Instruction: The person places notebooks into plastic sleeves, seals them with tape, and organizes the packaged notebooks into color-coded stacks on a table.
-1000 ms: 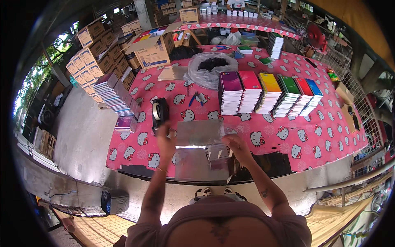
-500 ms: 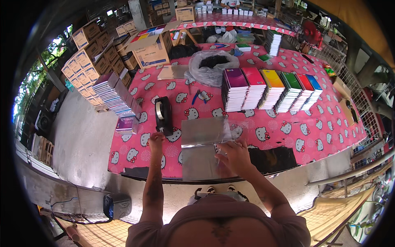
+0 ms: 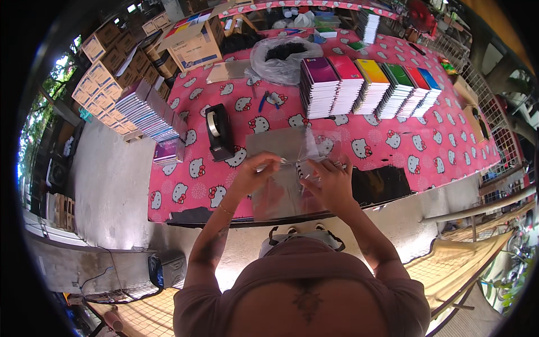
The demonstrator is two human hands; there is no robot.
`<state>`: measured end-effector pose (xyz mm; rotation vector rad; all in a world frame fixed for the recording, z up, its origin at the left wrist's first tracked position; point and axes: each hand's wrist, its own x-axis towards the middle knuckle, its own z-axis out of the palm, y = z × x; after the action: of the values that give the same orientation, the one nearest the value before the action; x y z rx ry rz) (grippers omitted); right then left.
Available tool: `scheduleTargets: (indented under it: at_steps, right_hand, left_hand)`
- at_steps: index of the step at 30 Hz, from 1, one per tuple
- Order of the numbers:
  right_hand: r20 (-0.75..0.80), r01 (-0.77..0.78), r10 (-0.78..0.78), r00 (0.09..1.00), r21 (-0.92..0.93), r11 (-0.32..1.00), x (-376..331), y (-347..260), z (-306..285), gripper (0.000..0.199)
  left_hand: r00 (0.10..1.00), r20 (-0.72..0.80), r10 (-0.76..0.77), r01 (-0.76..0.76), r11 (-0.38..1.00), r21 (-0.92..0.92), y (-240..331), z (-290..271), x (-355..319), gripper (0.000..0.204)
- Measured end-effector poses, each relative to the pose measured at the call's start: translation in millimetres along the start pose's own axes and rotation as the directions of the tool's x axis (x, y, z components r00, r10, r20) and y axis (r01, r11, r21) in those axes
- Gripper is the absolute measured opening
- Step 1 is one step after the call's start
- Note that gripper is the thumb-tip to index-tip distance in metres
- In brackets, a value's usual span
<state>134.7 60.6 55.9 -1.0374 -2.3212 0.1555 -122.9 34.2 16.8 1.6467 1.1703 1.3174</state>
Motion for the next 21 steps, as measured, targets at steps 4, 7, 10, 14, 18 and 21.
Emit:
scheduleTargets:
  at_steps: [4,7,10,14,18,21]
  right_hand:
    - [-0.016,-0.068,0.067,0.998,-0.056,0.996,9,-1,5,0.051]
    - [-0.007,-0.125,0.125,0.992,-0.096,0.987,12,-4,-3,0.050]
    - [0.055,-0.131,0.137,0.989,-0.110,0.985,10,-9,-9,0.046]
    - [0.009,-0.005,0.005,1.000,0.032,0.999,4,-3,8,0.037]
    - [0.118,0.043,-0.053,0.992,0.082,0.996,12,5,-1,0.033]
    - [0.173,0.053,-0.063,0.983,0.059,0.997,22,22,-31,0.037]
  left_hand:
    - [0.987,0.152,0.057,-0.067,0.996,0.062,18,18,23,0.019]
    - [0.986,0.146,0.076,-0.076,0.997,-0.005,18,22,31,0.018]
    - [0.991,0.108,0.081,-0.080,0.997,-0.017,7,19,24,0.020]
    - [0.980,0.194,0.034,-0.034,0.999,-0.001,0,32,30,0.026]
    - [0.964,0.244,0.103,-0.160,0.961,0.226,9,27,45,0.026]
    - [0.940,0.294,0.173,-0.243,0.945,0.220,14,18,44,0.027]
